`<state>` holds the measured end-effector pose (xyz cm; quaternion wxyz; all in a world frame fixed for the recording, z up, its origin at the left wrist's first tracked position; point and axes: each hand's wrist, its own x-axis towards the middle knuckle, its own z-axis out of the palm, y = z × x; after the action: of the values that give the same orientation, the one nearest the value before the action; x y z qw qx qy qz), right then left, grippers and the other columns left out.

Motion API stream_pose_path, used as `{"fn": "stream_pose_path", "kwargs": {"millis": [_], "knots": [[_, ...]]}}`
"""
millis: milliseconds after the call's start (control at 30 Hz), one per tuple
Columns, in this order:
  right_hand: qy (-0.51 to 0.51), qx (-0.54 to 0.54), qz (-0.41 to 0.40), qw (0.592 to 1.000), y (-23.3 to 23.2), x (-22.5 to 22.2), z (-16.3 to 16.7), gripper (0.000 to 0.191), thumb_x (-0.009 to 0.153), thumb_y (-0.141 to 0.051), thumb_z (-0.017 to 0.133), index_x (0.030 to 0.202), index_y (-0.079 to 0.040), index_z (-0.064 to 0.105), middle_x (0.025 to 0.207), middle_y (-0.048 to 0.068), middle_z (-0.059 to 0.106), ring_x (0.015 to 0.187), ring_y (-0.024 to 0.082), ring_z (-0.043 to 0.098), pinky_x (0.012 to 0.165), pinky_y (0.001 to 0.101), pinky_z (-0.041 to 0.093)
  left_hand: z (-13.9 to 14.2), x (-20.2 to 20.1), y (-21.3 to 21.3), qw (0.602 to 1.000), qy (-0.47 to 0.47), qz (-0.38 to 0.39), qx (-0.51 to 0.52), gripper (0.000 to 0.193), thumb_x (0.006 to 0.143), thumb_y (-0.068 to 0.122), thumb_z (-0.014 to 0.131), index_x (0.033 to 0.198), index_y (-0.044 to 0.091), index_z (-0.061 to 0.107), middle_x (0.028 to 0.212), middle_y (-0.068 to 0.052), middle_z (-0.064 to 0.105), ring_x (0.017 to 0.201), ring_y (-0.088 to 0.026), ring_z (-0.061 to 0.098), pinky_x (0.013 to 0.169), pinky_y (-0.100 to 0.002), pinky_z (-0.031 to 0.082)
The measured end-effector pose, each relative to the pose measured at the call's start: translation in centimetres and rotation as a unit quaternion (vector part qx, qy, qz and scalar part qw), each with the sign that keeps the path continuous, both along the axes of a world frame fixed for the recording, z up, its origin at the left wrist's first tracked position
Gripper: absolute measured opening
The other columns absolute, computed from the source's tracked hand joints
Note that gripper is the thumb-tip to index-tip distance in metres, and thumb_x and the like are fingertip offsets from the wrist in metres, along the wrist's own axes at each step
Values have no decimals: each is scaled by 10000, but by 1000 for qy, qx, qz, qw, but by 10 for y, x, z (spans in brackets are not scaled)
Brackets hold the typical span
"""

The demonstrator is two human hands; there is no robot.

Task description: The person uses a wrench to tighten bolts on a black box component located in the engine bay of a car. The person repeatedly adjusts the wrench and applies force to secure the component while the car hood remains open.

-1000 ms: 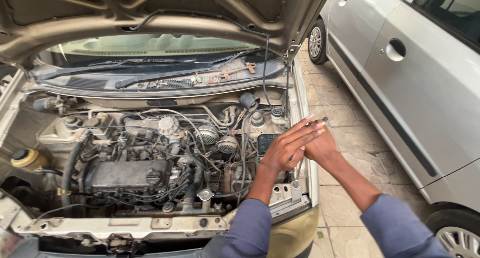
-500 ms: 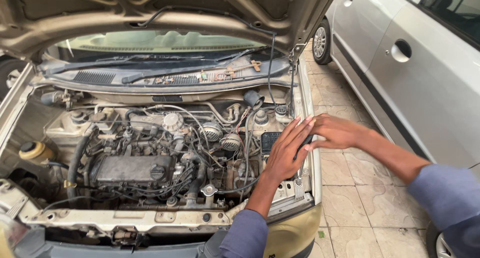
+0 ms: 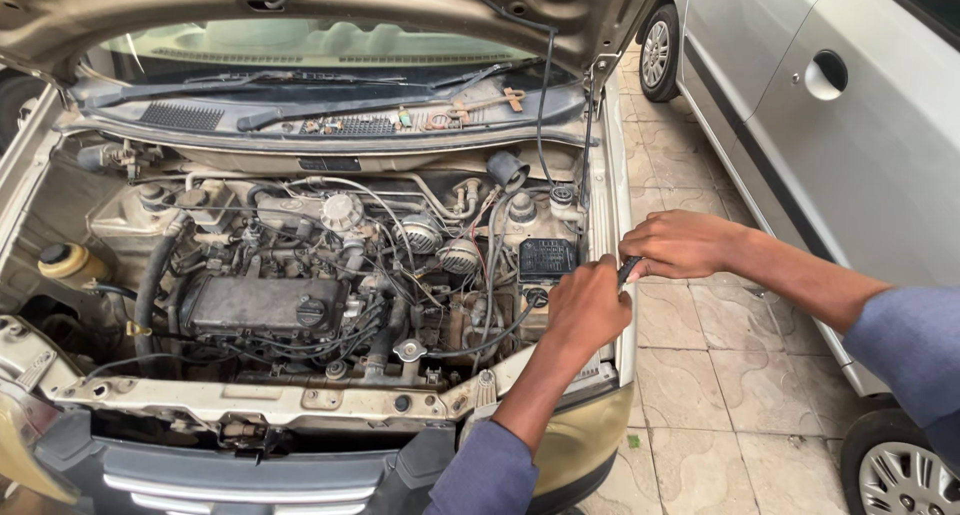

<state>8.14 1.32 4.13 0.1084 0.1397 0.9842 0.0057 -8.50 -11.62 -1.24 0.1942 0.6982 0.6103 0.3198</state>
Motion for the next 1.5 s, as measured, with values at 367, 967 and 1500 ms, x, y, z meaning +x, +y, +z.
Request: {"fn": "stream_pose_path", "kwargs": {"millis": [367, 967, 1500], "knots": [[146, 105, -40, 983, -13, 2, -34, 340, 799, -379, 672, 879, -49, 654, 826, 114, 703, 842, 315, 681, 825, 449, 512, -22, 7, 20, 991, 90, -8, 102, 334, 1020, 298, 606, 934, -13, 695, 802, -213, 723, 753, -377, 746, 660, -472, 592], [210, 163, -268, 926, -66, -28, -34, 399, 943, -417, 607, 852, -39, 696, 768, 153, 713, 772, 324, 702, 781, 470, 505, -12, -55, 56, 939, 165, -182, 239, 129, 912, 189, 627, 928, 79, 690, 926, -86, 730, 929, -306, 719, 807, -451, 562], [247, 108, -463, 844, -97, -58, -31, 504, 916, -535, 668, 785, -57, 763, 656, 192, 696, 670, 391, 692, 727, 506, 496, -8, -84, 96, 831, 239, -314, 392, 166, 921, 303, 633, 955, 141, 627, 904, -27, 590, 945, -222, 610, 833, -388, 477]]}}
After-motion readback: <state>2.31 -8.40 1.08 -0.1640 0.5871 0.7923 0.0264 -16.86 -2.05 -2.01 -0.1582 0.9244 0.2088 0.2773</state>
